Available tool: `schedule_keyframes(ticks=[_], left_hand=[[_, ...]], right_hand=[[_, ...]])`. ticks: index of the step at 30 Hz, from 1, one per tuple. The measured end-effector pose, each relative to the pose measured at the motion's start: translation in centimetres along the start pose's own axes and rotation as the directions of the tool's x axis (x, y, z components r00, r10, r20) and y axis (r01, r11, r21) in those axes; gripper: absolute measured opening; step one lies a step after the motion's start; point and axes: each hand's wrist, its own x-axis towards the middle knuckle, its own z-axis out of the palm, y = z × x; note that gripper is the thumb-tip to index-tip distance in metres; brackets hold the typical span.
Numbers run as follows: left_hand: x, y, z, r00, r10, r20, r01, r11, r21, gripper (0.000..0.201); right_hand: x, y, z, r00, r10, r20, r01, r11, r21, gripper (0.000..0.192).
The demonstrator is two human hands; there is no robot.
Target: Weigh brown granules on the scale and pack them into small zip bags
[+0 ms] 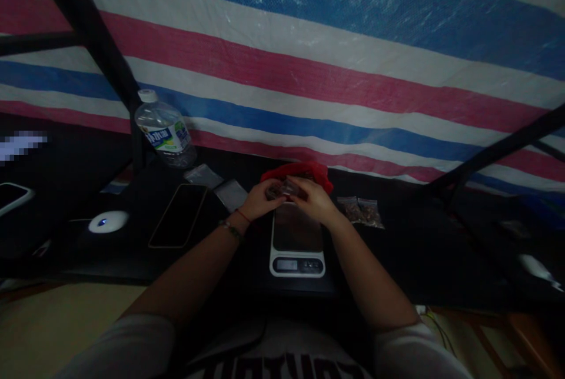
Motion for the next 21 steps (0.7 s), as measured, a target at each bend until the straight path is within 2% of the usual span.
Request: schedule_keyframes(ticks=[3,5,8,11,13,16,21], left_hand=[[0.0,-0.2,-0.1,1.0,-0.013,0.005,0.013,0.999,-0.035,0.043],[0.0,-0.4,-0.2,1.0,-0.017,-0.019,0.016,0.997,-0.078,0.044],[0.1,-0.8,-0.3,0.999,-0.003,-0.039,-0.006,0.969,-0.246,0.046],[0.2,-1.1,-0.5,1.0,-0.009,0.004,0.01,0.896,-0.443,0.051],[0.2,-1.1,-0.6,0.998,-0.012,0.055,0.04,0.841,-0.54,0.055],[0.1,-1.1,-0.6,0.993,-0.01,0.118,0.083,0.772,-0.631,0.059],[-0.3,-1.2,-0.5,0.982,-0.101,0.16,0.184,0.71,-0.679,0.059]], right_hand=[[-1.5,0.2,-0.5,0.997,0.039,-0.064,-0.04,0.999,-0.012,0.062],[-3.1,0.3,-0.5,0.991,0.095,-0.093,-0.097,0.995,-0.011,0.057],[-5.7,0.5,0.0,0.981,0.192,-0.023,-0.192,0.981,-0.002,0.045],[-7.0,0.5,-0.1,0.982,0.182,0.061,-0.179,0.983,-0.041,0.056],[-6.4,0.4,-0.5,0.989,0.143,0.033,-0.141,0.989,-0.049,0.063],[-3.6,-0.4,-1.1,0.999,0.035,-0.022,-0.036,0.998,-0.055,0.054],[2.0,-2.2,-0.2,0.981,-0.119,0.151,0.137,0.985,-0.11,0.031]])
